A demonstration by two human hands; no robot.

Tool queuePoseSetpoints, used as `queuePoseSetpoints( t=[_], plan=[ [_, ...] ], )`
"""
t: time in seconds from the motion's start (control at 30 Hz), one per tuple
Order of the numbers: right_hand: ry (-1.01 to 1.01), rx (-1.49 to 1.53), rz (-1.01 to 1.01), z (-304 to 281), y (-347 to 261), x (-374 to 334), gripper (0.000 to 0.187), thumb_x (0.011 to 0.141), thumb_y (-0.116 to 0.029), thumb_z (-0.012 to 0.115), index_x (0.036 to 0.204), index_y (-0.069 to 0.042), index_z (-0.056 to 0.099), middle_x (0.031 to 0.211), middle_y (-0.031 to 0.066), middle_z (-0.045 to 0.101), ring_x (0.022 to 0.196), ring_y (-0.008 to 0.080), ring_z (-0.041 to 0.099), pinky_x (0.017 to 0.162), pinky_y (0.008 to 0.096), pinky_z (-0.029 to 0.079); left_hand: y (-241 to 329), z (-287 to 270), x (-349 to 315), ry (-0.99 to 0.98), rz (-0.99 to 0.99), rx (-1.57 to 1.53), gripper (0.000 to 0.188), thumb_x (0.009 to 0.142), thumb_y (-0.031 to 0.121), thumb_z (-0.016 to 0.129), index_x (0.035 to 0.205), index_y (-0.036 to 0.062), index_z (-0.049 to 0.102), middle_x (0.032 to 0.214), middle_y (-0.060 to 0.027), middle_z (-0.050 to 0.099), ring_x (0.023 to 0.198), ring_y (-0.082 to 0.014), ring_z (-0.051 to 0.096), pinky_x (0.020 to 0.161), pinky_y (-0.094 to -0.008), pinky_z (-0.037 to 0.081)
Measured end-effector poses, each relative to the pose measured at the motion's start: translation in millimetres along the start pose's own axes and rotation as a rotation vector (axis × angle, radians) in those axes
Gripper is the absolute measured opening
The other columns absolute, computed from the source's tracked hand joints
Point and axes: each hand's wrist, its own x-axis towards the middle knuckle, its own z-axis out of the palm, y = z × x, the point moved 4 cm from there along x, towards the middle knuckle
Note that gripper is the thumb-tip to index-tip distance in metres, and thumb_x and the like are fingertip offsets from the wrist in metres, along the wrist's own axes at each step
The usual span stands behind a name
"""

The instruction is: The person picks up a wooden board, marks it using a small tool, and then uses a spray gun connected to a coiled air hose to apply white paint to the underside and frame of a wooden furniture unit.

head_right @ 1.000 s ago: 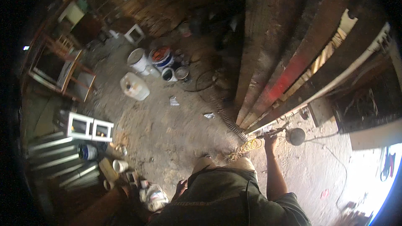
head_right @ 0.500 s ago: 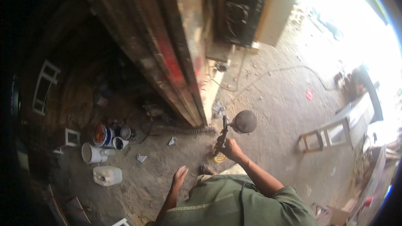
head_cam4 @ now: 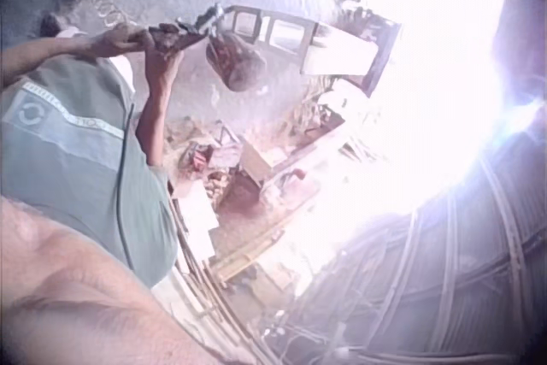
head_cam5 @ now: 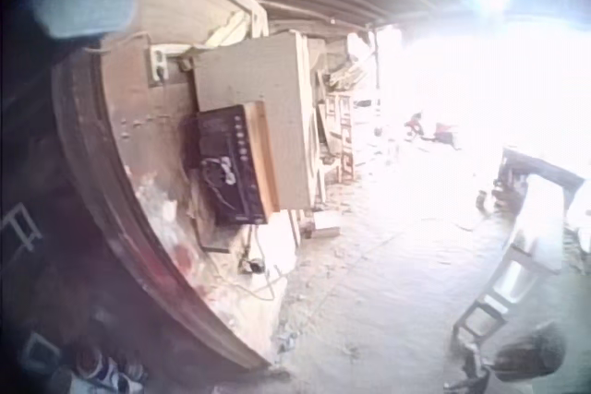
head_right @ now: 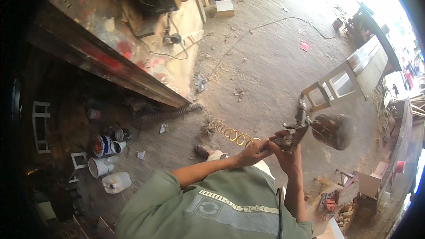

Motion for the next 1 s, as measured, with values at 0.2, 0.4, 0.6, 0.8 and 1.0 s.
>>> queuePoseSetpoints(
  t=[0.2,0.4,0.6,0.8,1.0],
  plan=[
    [0.265,-0.298,-0.206,-194,-7,-33,0.036,0.092,-0.005,0.070,0.125,-0.001,0.057,0.118,0.0101,0.064,0.108,0.0189,0.062,0.091,0.0337,0.052,16,161,121,-0.073,0.198,0.092,0.027,0.100,0.024,0.063,0.100,-0.0007,0.052,0.089,-0.0217,0.065,0.084,-0.0354,0.069,0.072,-0.0443,0.050],
    [0.840,-0.279,-0.174,-361,31,-84,0.057,0.098,-0.018,0.067,0.146,0.005,0.045,0.142,0.0153,0.056,0.125,0.0232,0.057,0.100,0.0369,0.049,34,316,216,-0.125,0.298,0.045,0.030,0.096,0.024,0.067,0.100,0.0000,0.049,0.083,-0.0250,0.062,0.084,-0.0479,0.063,0.068,-0.0499,0.047],
    [1.033,-0.158,-0.262,-469,-4,-68,0.055,0.105,-0.023,0.054,0.149,0.006,0.037,0.140,0.0191,0.057,0.124,0.0291,0.059,0.106,0.0413,0.047,27,442,301,-0.277,0.292,-0.179,0.028,0.094,0.020,0.066,0.101,-0.0010,0.049,0.080,-0.0240,0.062,0.081,-0.0475,0.063,0.068,-0.0500,0.047],
    [1.266,-0.130,-0.129,-620,11,-47,0.046,0.100,-0.012,0.057,0.140,0.005,0.045,0.115,0.0134,0.065,0.101,0.0219,0.066,0.076,0.0285,0.055,-16,567,411,-0.470,0.242,-0.216,0.027,0.101,0.023,0.059,0.108,-0.0005,0.047,0.089,-0.0226,0.064,0.080,-0.0415,0.066,0.068,-0.0453,0.049],
    [1.288,-0.037,-0.082,-800,31,-55,0.020,0.101,-0.017,0.059,0.109,0.001,0.064,0.095,0.0065,0.068,0.077,0.0109,0.059,0.058,0.0219,0.046,-22,712,504,-0.786,0.075,-0.371,0.053,0.107,0.036,0.047,0.139,-0.0043,0.035,0.121,-0.0251,0.056,0.122,-0.0346,0.056,0.100,-0.0439,0.043]
  ],
)
